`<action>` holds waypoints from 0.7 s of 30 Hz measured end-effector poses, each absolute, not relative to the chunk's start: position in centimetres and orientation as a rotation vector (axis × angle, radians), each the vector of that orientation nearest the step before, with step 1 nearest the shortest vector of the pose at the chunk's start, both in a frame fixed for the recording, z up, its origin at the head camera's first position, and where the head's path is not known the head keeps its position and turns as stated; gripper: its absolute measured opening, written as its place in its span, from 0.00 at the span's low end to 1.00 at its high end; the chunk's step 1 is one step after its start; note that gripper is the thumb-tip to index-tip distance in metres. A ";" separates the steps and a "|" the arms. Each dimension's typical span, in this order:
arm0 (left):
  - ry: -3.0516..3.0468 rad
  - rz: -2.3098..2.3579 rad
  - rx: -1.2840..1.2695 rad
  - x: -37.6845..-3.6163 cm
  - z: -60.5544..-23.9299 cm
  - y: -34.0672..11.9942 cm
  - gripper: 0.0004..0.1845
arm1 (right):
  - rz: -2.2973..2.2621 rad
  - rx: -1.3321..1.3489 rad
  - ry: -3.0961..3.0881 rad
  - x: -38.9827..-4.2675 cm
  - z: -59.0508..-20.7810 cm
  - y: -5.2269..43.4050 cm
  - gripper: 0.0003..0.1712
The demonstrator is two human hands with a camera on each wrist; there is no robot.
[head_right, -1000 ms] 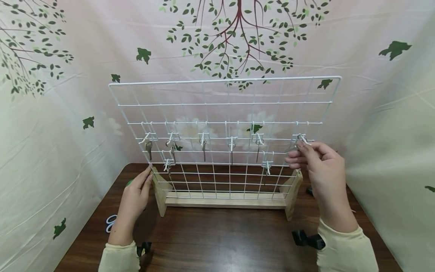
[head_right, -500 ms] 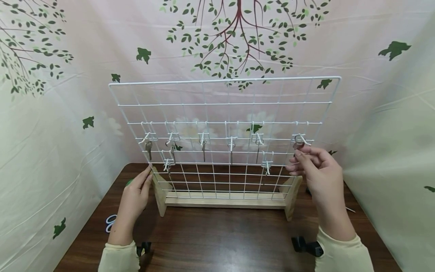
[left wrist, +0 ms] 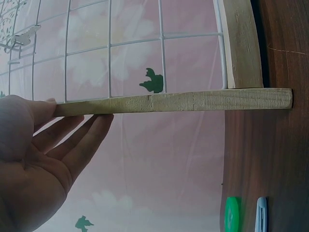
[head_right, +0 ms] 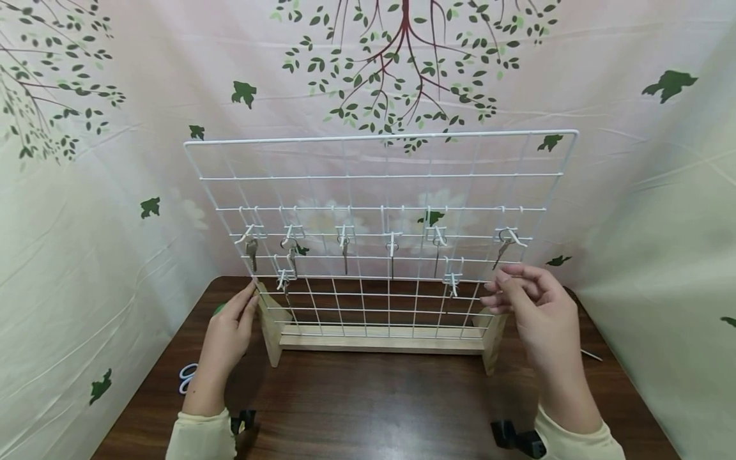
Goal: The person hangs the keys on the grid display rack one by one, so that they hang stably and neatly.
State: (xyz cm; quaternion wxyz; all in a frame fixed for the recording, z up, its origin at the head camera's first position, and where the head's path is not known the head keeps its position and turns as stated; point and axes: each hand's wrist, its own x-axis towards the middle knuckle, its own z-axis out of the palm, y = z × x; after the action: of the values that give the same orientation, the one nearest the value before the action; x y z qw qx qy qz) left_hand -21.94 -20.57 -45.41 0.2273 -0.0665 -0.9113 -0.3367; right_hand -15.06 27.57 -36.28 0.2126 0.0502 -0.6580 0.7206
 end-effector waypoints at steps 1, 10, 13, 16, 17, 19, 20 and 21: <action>-2.507 -0.926 -0.186 -22.0 -45.4 -20.6 0.25 | 1.974 0.131 -1.848 -14.9 -36.4 27.5 0.09; -2.445 -0.912 -0.183 -21.7 -45.2 -20.3 0.23 | 1.550 0.119 -2.296 -13.3 -38.3 27.0 0.12; -2.428 -0.897 -0.167 -21.5 -45.0 -20.3 0.22 | 1.292 0.056 -2.458 -12.6 -39.2 27.0 0.15; -2.437 -0.894 -0.160 -21.4 -45.0 -20.5 0.22 | 1.092 -0.023 -2.529 -12.2 -40.1 27.3 0.14; -2.447 -0.899 -0.156 -21.3 -44.9 -20.6 0.23 | 1.027 -0.037 -2.533 -12.1 -40.4 27.5 0.14; -2.486 -0.918 -0.144 -21.2 -44.9 -20.8 0.24 | 0.896 -0.038 -2.518 -12.0 -41.3 28.0 0.10; -2.513 -0.935 -0.134 -21.1 -44.8 -20.9 0.26 | 0.838 -0.027 -2.503 -12.0 -41.8 28.3 0.09; -2.544 -0.949 -0.123 -21.1 -44.8 -21.0 0.28 | 0.783 -0.014 -2.485 -12.0 -42.3 28.5 0.07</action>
State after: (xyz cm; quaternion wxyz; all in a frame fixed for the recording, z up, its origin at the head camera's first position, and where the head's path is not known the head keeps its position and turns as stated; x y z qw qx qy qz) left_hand -21.09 -21.03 -44.78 0.2100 -0.0441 -0.9151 -0.3413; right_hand -12.00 28.48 -42.29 0.2651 -0.0052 -0.9196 0.2898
